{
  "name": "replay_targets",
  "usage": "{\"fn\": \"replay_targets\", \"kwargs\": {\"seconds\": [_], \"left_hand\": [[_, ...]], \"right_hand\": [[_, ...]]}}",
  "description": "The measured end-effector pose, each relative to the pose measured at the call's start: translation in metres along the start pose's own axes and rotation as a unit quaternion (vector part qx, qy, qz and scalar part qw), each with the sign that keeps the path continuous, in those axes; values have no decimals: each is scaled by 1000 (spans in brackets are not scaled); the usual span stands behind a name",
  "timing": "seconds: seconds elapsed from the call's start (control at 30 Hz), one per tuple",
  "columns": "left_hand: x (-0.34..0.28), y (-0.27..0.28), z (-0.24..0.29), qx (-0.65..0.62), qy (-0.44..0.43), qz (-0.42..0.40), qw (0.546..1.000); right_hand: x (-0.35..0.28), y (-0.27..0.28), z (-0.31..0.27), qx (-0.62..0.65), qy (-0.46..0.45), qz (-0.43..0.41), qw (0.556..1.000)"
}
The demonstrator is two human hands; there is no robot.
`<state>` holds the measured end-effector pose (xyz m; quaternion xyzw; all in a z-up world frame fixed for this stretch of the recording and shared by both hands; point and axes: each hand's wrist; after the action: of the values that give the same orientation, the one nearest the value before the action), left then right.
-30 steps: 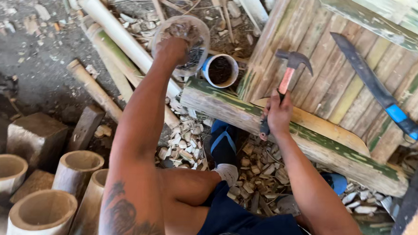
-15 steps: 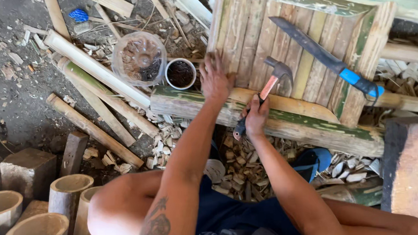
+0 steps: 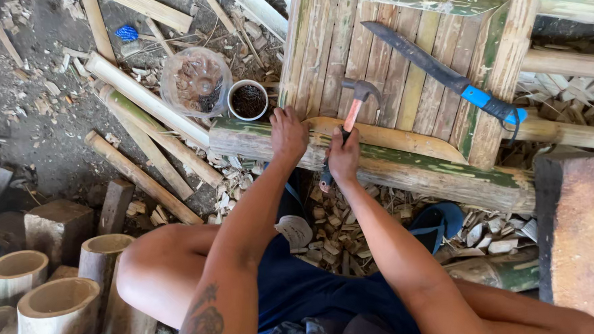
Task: The person assembles a bamboo structure by hammering nails into bamboo slats and using a machete to trim pieces. The person then sweeps the workshop floor with a broom.
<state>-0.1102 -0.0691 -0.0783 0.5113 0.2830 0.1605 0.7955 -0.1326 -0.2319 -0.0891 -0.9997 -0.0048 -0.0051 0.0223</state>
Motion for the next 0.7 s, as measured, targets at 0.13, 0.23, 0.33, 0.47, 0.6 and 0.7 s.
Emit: {"fn": "replay_targets", "kwargs": {"seconds": [0.13, 0.23, 0.33, 0.47, 0.6, 0.7], "left_hand": [[1, 12, -6, -34, -31, -48, 998], [19, 40, -13, -9, -82, -90, 993], [29, 60, -15, 16, -122, -99, 987], [20, 62, -17, 15, -159, -79, 984], [21, 48, -23, 2, -153, -69, 986], [28, 31, -32, 22, -147, -81, 986]], "right_hand": [[-3, 3, -5, -7, -29, -17, 999], [1, 8, -9, 23, -93, -30, 995], [5, 10, -8, 81, -131, -13, 988], [4, 16, -7, 152, -183, 9, 971], [6, 14, -8, 143, -179, 2, 973], [4, 12, -8, 111, -164, -2, 980]]}}
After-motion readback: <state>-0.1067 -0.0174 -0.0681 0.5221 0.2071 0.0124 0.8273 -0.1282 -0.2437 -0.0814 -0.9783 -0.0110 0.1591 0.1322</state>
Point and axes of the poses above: each hand's wrist, its own x-axis towards the middle knuckle, its own y-axis out of the back of the hand, z = x × y, and after that the axes turned 13 degrees about y, right-handed
